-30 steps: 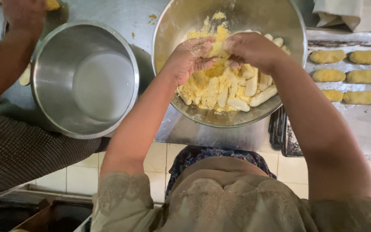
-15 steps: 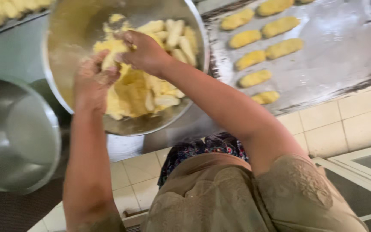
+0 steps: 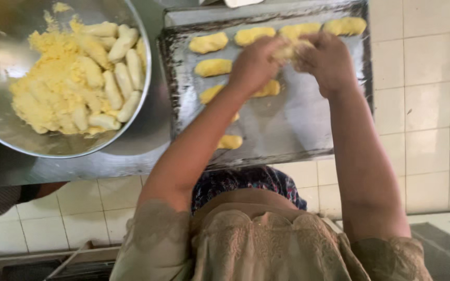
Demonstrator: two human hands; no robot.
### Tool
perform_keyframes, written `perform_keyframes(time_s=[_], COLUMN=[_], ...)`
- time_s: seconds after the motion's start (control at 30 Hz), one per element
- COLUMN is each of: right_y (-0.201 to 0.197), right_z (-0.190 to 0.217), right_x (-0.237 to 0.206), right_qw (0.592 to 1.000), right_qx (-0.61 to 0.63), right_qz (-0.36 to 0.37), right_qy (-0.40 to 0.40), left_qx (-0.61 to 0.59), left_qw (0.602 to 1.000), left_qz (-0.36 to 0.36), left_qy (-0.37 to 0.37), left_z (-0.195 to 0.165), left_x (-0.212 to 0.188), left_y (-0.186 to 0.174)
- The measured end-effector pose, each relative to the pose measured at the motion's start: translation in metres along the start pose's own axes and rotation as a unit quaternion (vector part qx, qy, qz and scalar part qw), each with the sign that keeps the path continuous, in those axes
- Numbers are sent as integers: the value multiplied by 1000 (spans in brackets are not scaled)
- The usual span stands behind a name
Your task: The person dips pale dough pieces by hand into a bowl of water, then rolls and presses them in a large bowl of yellow cornmeal to coat them, and places the coated pieces in rows on baking trays. They repeat this cycle continuously, occasionally wiping their hands with a cloth and turning pieces to coat all sides.
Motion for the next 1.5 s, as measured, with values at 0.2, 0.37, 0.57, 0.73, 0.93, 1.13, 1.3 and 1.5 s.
perform_keyframes(time_s=[0.2, 0.37, 0.57, 0.73, 0.93, 1.13, 1.3, 1.5], right_y=[-62, -60, -56, -49, -30, -26, -29, -44], right_z=[-43, -38, -29, -29, -44, -36, -50, -63], right_x=[2, 7, 8, -11, -23, -24, -20, -16], right_qw=[993, 937, 867, 777, 730, 733, 720, 688], right_qx=[-80, -334, -490, -612, -653, -651, -659, -668], right_qz=[-88, -106, -86, -45, -17, 49, 120, 128], right_qy=[27, -2, -28, -138, -202, -191, -184, -252], left_qx=[213, 225, 258, 310, 337, 348, 355, 311], left_qw=[976, 972, 959, 945, 930, 927, 923, 937], left_qz=[0, 58, 116, 88, 148, 140, 146, 162], left_qy=[42, 15, -11, 62, 6, 6, 0, -10], left_z=[-25, -16, -16, -36, -28, -33, -30, -26], left_x=[34, 37, 27, 12, -3, -6, -9, 5], left_y=[48, 57, 58, 69, 88, 82, 89, 95])
Point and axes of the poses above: each hand's wrist, its own x-axis towards the middle knuckle, its own y-axis out of the palm, z = x × y, the point moved 8 cm from there along x, towards the middle knuckle, and after that the axes turned 13 degrees about z, right-handed, at the moved point
